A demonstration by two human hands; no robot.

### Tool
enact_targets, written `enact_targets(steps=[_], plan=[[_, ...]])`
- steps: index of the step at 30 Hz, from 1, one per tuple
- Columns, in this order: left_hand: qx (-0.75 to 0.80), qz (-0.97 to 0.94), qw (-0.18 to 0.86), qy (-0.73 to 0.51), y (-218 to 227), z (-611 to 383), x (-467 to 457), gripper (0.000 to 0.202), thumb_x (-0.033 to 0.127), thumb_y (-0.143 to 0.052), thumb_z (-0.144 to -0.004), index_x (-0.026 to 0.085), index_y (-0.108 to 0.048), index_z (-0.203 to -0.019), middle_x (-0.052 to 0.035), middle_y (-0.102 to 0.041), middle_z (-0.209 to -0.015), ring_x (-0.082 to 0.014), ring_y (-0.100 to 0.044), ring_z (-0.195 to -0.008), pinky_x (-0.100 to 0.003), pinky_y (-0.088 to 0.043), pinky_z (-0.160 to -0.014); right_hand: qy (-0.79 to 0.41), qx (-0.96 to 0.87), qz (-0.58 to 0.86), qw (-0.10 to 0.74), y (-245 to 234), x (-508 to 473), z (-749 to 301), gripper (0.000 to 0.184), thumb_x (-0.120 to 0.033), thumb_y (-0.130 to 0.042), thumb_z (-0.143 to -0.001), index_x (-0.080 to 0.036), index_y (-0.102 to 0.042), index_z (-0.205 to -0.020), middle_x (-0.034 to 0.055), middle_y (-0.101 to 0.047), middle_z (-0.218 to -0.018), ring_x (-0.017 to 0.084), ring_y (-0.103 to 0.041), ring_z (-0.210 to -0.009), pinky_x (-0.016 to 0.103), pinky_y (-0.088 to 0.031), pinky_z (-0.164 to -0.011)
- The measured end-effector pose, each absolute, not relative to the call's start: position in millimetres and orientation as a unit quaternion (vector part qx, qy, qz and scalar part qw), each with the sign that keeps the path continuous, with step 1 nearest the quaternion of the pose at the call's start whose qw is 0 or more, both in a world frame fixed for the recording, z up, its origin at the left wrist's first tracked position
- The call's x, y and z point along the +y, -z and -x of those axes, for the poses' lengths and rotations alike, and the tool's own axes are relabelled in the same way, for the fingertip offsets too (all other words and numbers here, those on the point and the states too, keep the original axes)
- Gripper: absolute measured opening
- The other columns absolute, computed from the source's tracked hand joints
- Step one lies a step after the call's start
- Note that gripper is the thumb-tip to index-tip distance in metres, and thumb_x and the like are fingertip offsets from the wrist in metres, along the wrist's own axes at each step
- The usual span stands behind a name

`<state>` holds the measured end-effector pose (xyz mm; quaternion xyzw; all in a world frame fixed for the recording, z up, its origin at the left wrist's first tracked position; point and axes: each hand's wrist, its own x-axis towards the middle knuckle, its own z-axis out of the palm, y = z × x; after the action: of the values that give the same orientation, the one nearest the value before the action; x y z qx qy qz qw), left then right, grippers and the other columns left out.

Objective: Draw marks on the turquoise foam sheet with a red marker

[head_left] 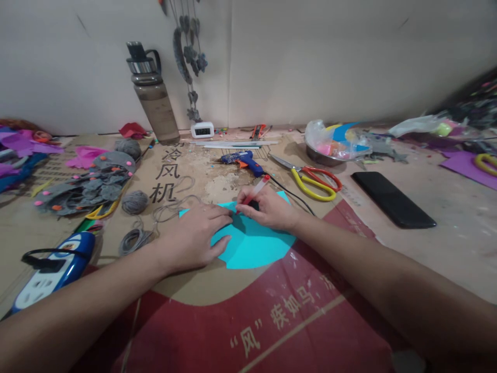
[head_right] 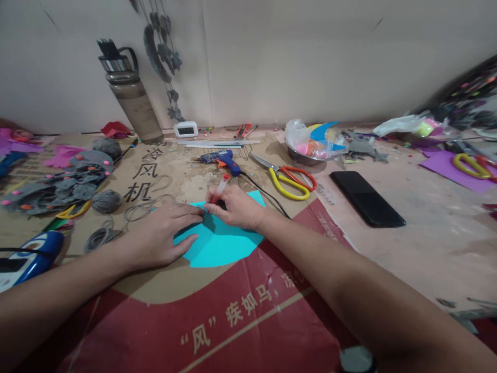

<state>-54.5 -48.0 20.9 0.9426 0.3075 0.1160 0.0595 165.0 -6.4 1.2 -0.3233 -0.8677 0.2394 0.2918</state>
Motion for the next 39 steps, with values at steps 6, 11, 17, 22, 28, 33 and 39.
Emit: enact_targets(steps=[6, 11, 17, 22, 28, 33, 39], plan=[[0.308, -0.942, 0.052, -0.125, -21.5, 55.2, -47.5, 0.026, 0.026, -0.051, -0.087, 0.017, -0.065, -0.107, -0.0085, -0.066, -0.114, -0.0242, -0.059, -0.106, -0.042, -0.044, -0.092, -0.242, -0.868, 0.316, 0.295, 0.8, -4.9, -164.5, 0.016, -0.031, -0.053, -0.089, -0.017, -0.056, -0.082, 0.0017, -0.060, -0.075, 0.013, -0.055, -0.071, 0.027, -0.041, -0.069], [0.313, -0.940, 0.038, -0.128, -23.4, 56.0, -45.7, 0.026, 0.027, -0.052, -0.086, 0.019, -0.066, -0.106, -0.0075, -0.067, -0.113, -0.0253, -0.057, -0.109, -0.044, -0.041, -0.094, -0.249, -0.865, 0.318, 0.298, 1.6, -4.7, -163.3, 0.016, -0.031, -0.054, -0.089, -0.017, -0.057, -0.083, 0.0020, -0.061, -0.076, 0.013, -0.055, -0.071, 0.026, -0.041, -0.069], [0.293, -0.943, 0.055, -0.149, -21.1, 56.9, -41.1, 0.027, 0.022, -0.051, -0.085, 0.014, -0.064, -0.107, -0.0106, -0.067, -0.110, -0.0237, -0.060, -0.102, -0.039, -0.045, -0.091, -0.249, -0.866, 0.316, 0.297, 2.0, -3.0, -163.1, 0.016, -0.030, -0.054, -0.089, -0.016, -0.057, -0.083, 0.0013, -0.060, -0.075, 0.012, -0.055, -0.070, 0.025, -0.041, -0.067], [0.289, -0.944, 0.069, -0.144, -21.3, 58.3, -39.3, 0.025, 0.018, -0.050, -0.083, 0.015, -0.065, -0.103, -0.0095, -0.067, -0.109, -0.0236, -0.061, -0.102, -0.038, -0.046, -0.089, -0.248, -0.868, 0.316, 0.291, 2.0, -3.3, -164.1, 0.016, -0.031, -0.054, -0.089, -0.017, -0.056, -0.083, 0.0015, -0.060, -0.075, 0.013, -0.054, -0.071, 0.026, -0.041, -0.068], [0.300, -0.941, 0.084, -0.128, -21.4, 59.7, -38.2, 0.028, 0.012, -0.049, -0.077, 0.017, -0.061, -0.102, -0.0076, -0.066, -0.107, -0.0231, -0.059, -0.103, -0.039, -0.044, -0.091, -0.255, -0.867, 0.322, 0.284, -0.7, -5.1, -164.9, 0.016, -0.032, -0.053, -0.090, -0.018, -0.056, -0.083, 0.0016, -0.060, -0.077, 0.013, -0.055, -0.073, 0.027, -0.041, -0.071], [0.329, -0.933, 0.089, -0.114, -21.7, 61.5, -37.5, 0.028, 0.006, -0.046, -0.069, 0.019, -0.056, -0.092, -0.0062, -0.065, -0.104, -0.0230, -0.057, -0.102, -0.038, -0.042, -0.091, -0.264, -0.865, 0.323, 0.277, -1.6, -5.5, -164.5, 0.016, -0.031, -0.052, -0.090, -0.018, -0.057, -0.084, 0.0023, -0.061, -0.079, 0.014, -0.056, -0.074, 0.027, -0.041, -0.071], [0.349, -0.926, 0.100, -0.099, -25.5, 61.0, -38.1, 0.031, 0.004, -0.043, -0.067, 0.019, -0.054, -0.091, -0.0049, -0.063, -0.099, -0.0218, -0.056, -0.097, -0.038, -0.041, -0.089, -0.262, -0.869, 0.311, 0.283, -0.6, -4.9, -164.1, 0.016, -0.031, -0.052, -0.090, -0.018, -0.056, -0.082, 0.0025, -0.061, -0.079, 0.014, -0.056, -0.074, 0.028, -0.042, -0.071]])
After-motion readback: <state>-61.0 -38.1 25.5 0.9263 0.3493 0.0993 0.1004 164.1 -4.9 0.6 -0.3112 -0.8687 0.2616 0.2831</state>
